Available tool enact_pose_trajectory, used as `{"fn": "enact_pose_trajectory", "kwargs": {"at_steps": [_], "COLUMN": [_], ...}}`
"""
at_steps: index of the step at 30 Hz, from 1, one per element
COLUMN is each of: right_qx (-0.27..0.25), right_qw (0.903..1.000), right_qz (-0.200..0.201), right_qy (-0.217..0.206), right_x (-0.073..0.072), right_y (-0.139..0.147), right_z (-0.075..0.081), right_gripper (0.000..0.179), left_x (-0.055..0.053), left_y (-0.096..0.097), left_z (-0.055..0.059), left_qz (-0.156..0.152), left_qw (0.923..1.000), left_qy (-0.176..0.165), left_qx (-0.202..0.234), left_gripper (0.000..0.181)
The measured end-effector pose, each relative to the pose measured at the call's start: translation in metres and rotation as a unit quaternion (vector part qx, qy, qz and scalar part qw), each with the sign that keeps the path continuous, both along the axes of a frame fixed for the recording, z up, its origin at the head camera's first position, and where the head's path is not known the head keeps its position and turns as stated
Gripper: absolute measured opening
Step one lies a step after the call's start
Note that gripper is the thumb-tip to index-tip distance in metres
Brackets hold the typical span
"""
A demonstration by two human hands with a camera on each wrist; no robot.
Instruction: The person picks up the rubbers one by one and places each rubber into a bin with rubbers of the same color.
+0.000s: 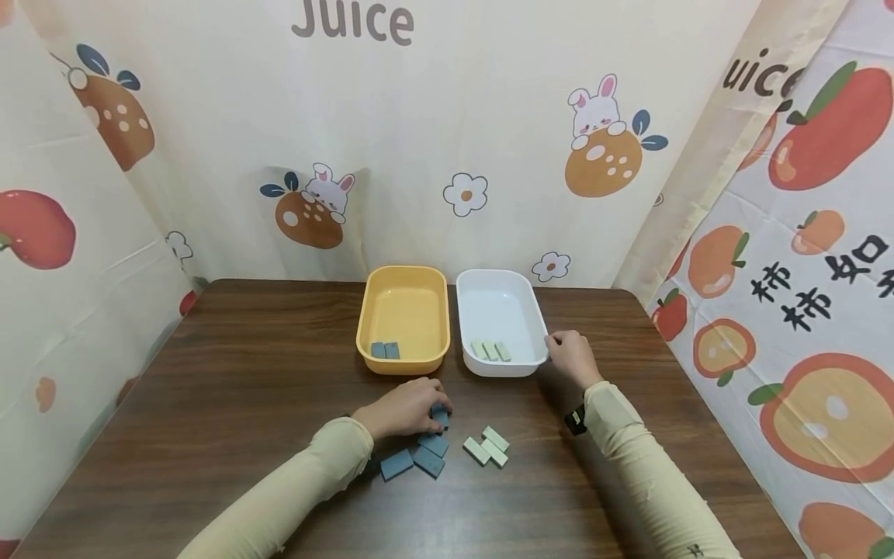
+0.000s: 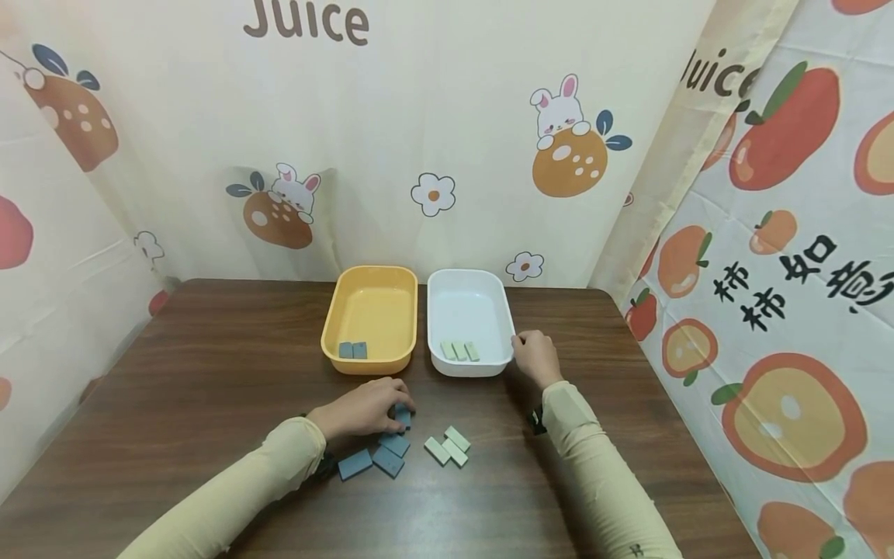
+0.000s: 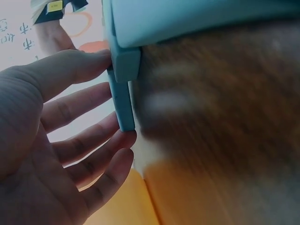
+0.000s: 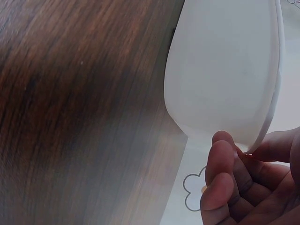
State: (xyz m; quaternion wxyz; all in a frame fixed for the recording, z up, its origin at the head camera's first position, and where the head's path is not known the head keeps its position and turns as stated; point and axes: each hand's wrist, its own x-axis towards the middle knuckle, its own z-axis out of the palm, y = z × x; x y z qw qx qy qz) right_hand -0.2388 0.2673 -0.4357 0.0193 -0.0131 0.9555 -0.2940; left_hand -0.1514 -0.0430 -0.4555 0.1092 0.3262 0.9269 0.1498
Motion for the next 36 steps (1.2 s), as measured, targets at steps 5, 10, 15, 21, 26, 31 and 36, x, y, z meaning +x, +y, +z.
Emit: {"fn": "enact_pose_trajectory", "kwargs": {"at_steps": [5,10,15,21,26,31,36], "right_qx": [0.003,0.004,0.001,0.002,0.002,0.006,0.009], "right_qw": [1.0000,1.0000,1.0000,1.0000,1.0000,0.9999,0.9998], "right_qz": [0.001,0.003,0.003,0.002,0.000,0.002,0.005], "right_qy": [-0.001,0.007,0.001,-0.002,0.001,0.014,0.016], "right_x": [0.000,0.000,0.001,0.001,0.001,0.000,0.000], "right_y": [0.000,0.000,0.000,-0.001,-0.001,-0.001,0.000], "right_z": [0.000,0.000,0.000,0.001,0.001,0.001,0.001], "right_gripper": [0.039,0.037,0.037,0.037,0.037,0.036,0.036], "left_x": [0.000,0.000,-0.001,-0.001,-0.001,-0.001,0.000], "left_y": [-0.001,-0.002,-0.003,-0.006,-0.009,-0.010,-0.012], "left_z": [0.004,0.009,0.013,0.014,0.017,0.021,0.023], "left_qz": [0.005,0.014,0.019,0.026,0.024,0.028,0.034], "left_qw": [0.9999,0.9998,0.9995,0.9990,0.9984,0.9974,0.9960], "left_qy": [-0.002,-0.006,-0.012,-0.006,0.006,0.012,0.019], "left_qx": [0.009,0.014,0.020,0.036,0.051,0.066,0.081], "left_gripper": [0.028,0.029,0.030,0.031,0.030,0.030,0.031]}}
